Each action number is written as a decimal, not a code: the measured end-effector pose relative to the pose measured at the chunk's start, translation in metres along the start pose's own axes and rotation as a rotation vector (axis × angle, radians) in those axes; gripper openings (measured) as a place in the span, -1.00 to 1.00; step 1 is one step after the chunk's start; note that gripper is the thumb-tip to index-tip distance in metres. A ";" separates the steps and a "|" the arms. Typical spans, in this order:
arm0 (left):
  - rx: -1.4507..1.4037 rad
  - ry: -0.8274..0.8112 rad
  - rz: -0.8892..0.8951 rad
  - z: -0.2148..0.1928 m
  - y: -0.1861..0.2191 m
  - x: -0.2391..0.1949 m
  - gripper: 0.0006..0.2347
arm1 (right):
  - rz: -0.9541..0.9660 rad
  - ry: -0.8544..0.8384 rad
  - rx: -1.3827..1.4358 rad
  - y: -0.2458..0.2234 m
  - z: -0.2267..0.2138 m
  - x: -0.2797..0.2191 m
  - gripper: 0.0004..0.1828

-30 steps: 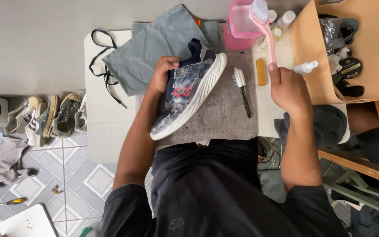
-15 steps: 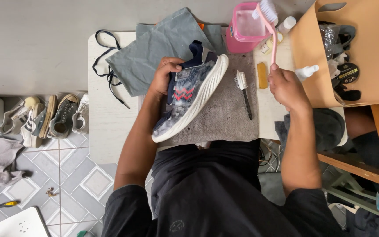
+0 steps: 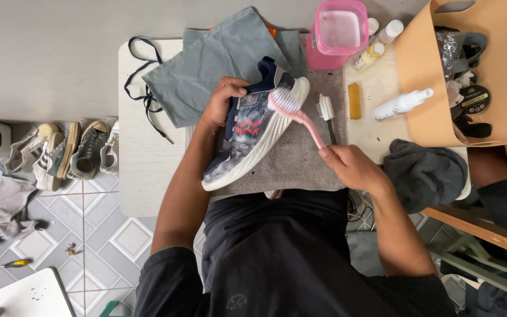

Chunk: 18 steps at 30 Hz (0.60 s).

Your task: The person wipes the sole of a sneaker with a cloth, then uses a pink brush to scrub the upper part of the shoe with a cleaning solution. Finally, the person wipes the shoe again with the cloth to remove the foam.

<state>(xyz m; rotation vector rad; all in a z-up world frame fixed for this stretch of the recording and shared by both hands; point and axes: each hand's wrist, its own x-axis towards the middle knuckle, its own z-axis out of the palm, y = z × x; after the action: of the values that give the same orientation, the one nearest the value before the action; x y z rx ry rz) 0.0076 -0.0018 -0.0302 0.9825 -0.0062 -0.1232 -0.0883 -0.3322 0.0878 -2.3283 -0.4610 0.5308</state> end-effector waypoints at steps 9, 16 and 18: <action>0.018 -0.014 0.011 -0.019 -0.021 0.010 -0.66 | -0.004 -0.047 -0.103 -0.017 -0.014 0.001 -0.36; 0.028 -0.049 0.019 -0.004 -0.004 0.001 -0.63 | 0.039 -0.087 -0.164 -0.020 -0.023 -0.002 -0.33; 0.024 -0.046 0.014 0.005 0.004 -0.004 -0.61 | 0.046 -0.040 -0.198 -0.016 -0.027 0.004 -0.32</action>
<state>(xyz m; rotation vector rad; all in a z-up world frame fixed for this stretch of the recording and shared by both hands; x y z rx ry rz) 0.0034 -0.0031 -0.0239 1.0030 -0.0570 -0.1328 -0.0748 -0.3341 0.1166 -2.5266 -0.4997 0.5769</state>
